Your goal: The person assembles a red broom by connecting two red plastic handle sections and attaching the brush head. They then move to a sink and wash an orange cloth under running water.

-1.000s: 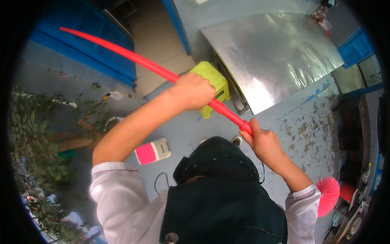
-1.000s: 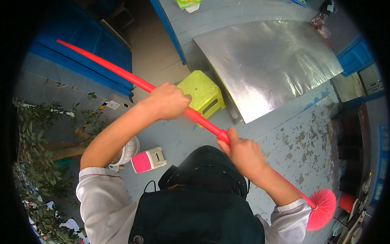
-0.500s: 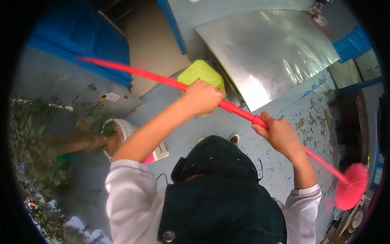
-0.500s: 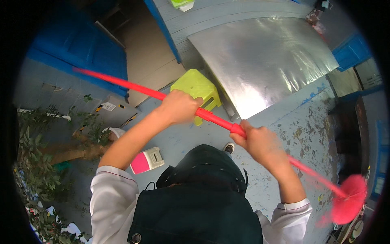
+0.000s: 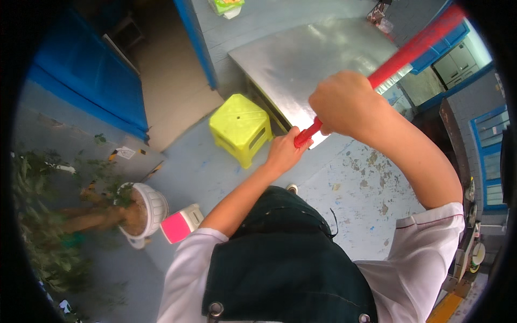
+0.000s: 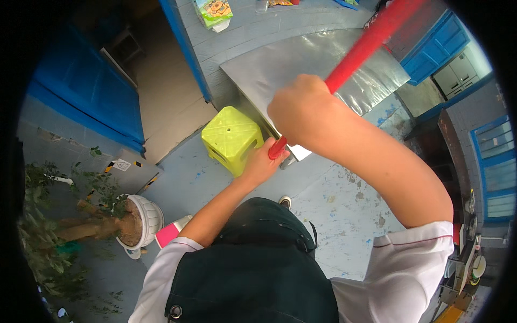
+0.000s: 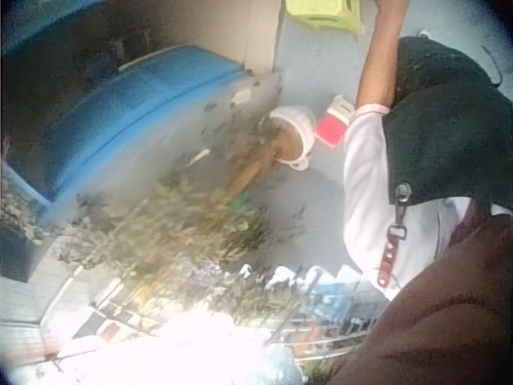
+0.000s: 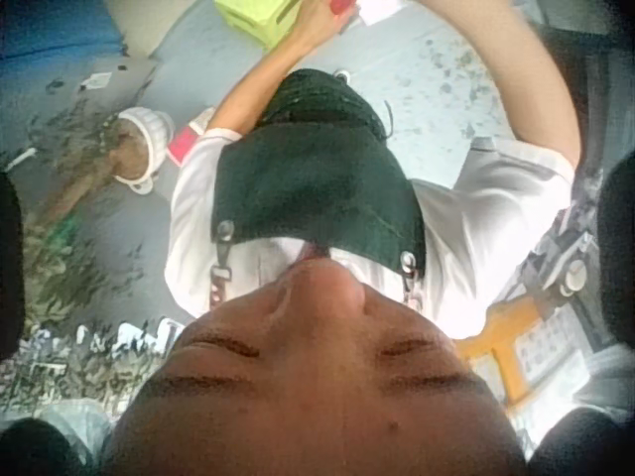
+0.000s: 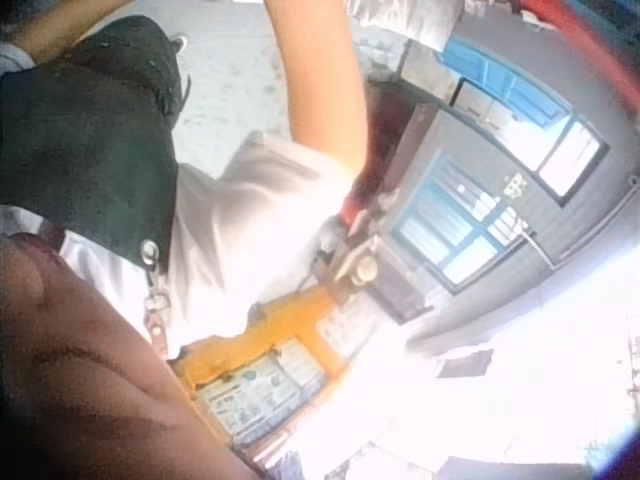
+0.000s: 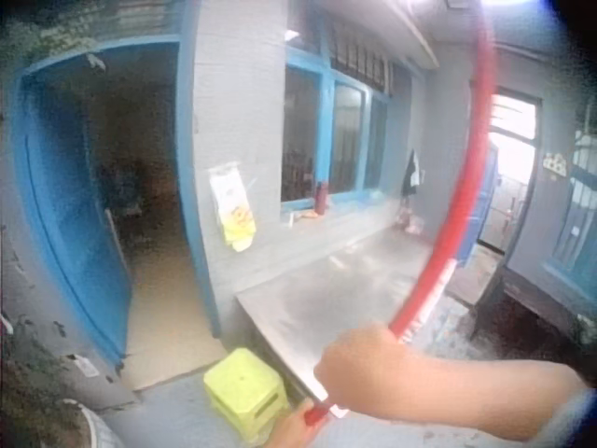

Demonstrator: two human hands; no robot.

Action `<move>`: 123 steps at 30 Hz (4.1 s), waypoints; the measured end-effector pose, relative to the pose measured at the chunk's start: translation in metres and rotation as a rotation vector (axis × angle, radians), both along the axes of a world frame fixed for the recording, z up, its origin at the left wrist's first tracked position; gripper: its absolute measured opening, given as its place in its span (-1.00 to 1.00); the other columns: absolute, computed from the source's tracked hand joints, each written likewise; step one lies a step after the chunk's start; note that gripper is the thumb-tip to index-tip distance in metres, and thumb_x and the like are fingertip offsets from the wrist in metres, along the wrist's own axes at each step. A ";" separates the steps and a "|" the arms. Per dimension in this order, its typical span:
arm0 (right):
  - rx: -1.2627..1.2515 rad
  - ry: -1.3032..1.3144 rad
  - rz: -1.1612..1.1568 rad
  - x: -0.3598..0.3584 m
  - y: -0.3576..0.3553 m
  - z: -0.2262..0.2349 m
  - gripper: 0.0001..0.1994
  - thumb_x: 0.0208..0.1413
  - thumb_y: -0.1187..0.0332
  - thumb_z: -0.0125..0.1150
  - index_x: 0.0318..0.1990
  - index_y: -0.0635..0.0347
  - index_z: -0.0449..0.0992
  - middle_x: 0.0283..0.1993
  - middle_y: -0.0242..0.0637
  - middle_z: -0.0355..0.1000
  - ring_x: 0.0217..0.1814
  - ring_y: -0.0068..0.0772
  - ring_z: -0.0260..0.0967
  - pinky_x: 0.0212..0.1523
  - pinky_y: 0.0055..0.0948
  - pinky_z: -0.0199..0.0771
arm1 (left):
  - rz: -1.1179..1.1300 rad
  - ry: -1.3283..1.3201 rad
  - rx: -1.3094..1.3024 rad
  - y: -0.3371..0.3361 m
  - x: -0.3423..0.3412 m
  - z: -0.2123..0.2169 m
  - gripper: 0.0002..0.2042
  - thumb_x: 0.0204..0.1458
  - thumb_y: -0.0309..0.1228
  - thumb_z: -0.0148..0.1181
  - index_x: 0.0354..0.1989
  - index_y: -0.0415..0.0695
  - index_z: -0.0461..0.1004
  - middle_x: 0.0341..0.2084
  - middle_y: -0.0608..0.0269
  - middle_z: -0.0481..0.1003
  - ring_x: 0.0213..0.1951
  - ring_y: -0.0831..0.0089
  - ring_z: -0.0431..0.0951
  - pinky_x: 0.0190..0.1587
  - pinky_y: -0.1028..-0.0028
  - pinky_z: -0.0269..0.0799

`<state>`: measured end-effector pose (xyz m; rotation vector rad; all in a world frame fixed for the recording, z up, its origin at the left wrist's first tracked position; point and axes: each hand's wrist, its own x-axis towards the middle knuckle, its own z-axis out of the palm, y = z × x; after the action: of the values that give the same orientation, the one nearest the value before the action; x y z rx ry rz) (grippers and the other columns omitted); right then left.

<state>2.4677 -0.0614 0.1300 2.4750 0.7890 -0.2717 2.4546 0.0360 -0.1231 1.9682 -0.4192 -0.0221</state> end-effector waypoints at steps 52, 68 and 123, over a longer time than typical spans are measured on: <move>-0.289 -0.024 0.188 -0.002 0.068 -0.011 -0.94 -0.15 0.38 0.31 -0.49 -0.06 0.66 -0.44 -0.42 0.55 -0.30 -0.37 0.54 -0.39 -0.43 0.48 | -0.329 0.077 -0.550 0.049 0.002 0.043 -0.67 0.30 -0.34 -0.09 0.16 -0.23 0.18 -0.07 -0.02 0.39 -0.06 0.16 0.43 0.08 0.33 0.31; -0.281 -0.169 0.450 0.011 0.059 -0.019 -0.94 -0.10 0.36 0.26 -0.51 -0.09 0.63 -0.47 -0.48 0.54 -0.33 -0.44 0.53 -0.36 -0.46 0.37 | -0.210 -0.046 -0.591 0.045 0.018 0.031 -0.79 0.27 -0.35 -0.02 -0.08 -0.23 0.27 -0.20 0.01 0.43 -0.16 0.18 0.45 -0.06 0.31 0.35; 2.298 -0.342 -0.086 -0.044 0.049 0.048 -0.72 0.28 0.28 0.07 -0.49 0.12 0.27 -0.72 -0.57 0.04 -0.79 -0.71 -0.02 -0.79 -0.63 -0.09 | -0.220 0.123 -0.353 0.006 0.003 0.013 -0.84 0.01 -0.37 0.23 -0.39 -0.24 0.54 -0.70 0.27 0.41 -0.58 0.58 0.40 -0.48 0.41 0.33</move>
<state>2.4232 -0.0128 0.1780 4.0198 0.9032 2.1860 2.4574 0.0423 -0.1096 1.5584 -0.5193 -0.1953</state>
